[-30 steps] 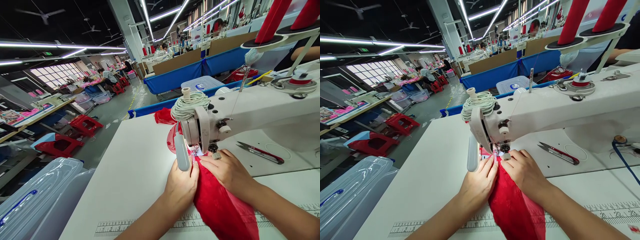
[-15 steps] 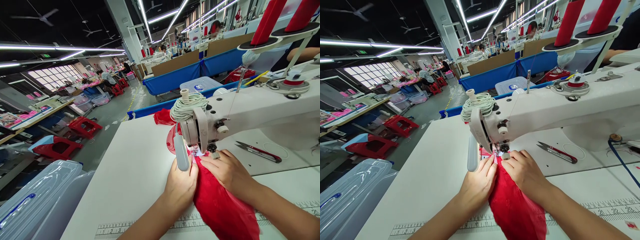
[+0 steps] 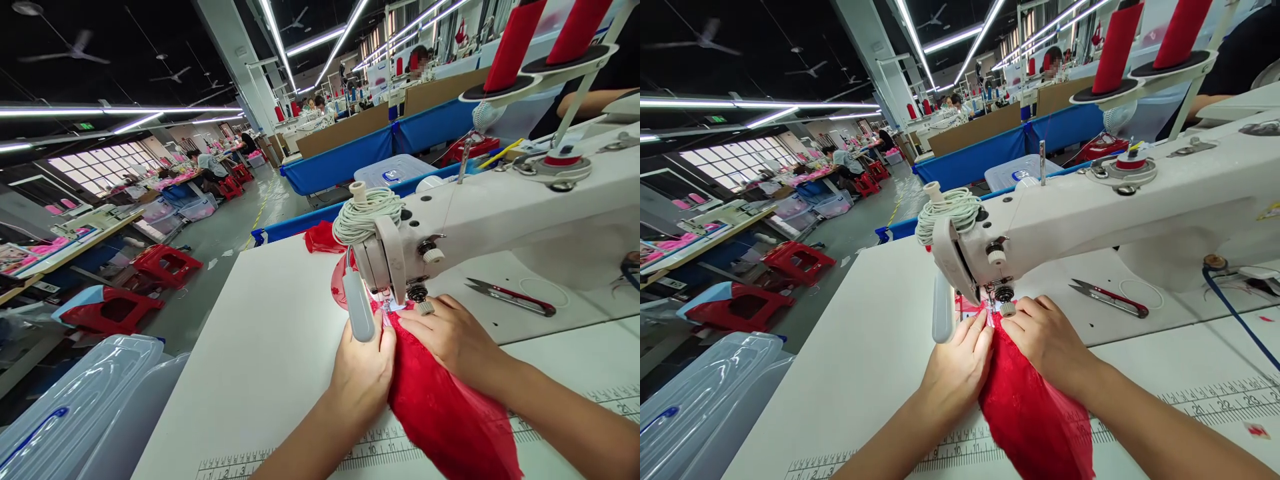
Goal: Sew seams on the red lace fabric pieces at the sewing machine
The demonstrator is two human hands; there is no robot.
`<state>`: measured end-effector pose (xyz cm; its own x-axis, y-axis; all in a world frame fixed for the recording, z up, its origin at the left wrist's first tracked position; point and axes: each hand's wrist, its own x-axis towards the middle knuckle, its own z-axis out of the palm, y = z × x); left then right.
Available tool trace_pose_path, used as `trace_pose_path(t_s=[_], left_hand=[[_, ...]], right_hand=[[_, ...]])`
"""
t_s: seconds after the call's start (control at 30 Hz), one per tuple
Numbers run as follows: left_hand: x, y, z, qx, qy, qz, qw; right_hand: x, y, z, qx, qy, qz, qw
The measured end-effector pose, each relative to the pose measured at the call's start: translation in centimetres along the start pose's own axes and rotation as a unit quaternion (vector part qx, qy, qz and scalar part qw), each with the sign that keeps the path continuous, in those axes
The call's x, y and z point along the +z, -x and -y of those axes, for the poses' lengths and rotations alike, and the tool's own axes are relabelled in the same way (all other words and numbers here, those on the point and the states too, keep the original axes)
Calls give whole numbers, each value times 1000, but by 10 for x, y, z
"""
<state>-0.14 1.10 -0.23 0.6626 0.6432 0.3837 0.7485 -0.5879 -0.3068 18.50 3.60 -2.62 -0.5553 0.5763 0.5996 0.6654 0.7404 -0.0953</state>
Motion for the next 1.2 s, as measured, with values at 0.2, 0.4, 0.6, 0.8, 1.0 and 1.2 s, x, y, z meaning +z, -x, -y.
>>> trace_pose_path(t_s=[0.2, 0.4, 0.6, 0.8, 1.0, 1.2], left_hand=[[-1, -2, 0, 0, -13, 1, 1000], [-2, -3, 0, -22, -2, 16, 1000], [1, 0, 0, -25, 8, 6, 1000], [5, 2, 4, -13, 51, -24, 998], [5, 6, 9, 44, 175, 15, 983], [16, 6, 10, 2, 197, 20, 980]], right_hand=[[1, -1, -1, 2, 18, 7, 1000], [2, -2, -3, -7, 44, -2, 999], [3, -2, -4, -6, 38, 10, 999], [3, 0, -7, -4, 7, 21, 1000], [-2, 1, -8, 23, -48, 37, 998], [-7, 3, -3, -14, -65, 10, 998]])
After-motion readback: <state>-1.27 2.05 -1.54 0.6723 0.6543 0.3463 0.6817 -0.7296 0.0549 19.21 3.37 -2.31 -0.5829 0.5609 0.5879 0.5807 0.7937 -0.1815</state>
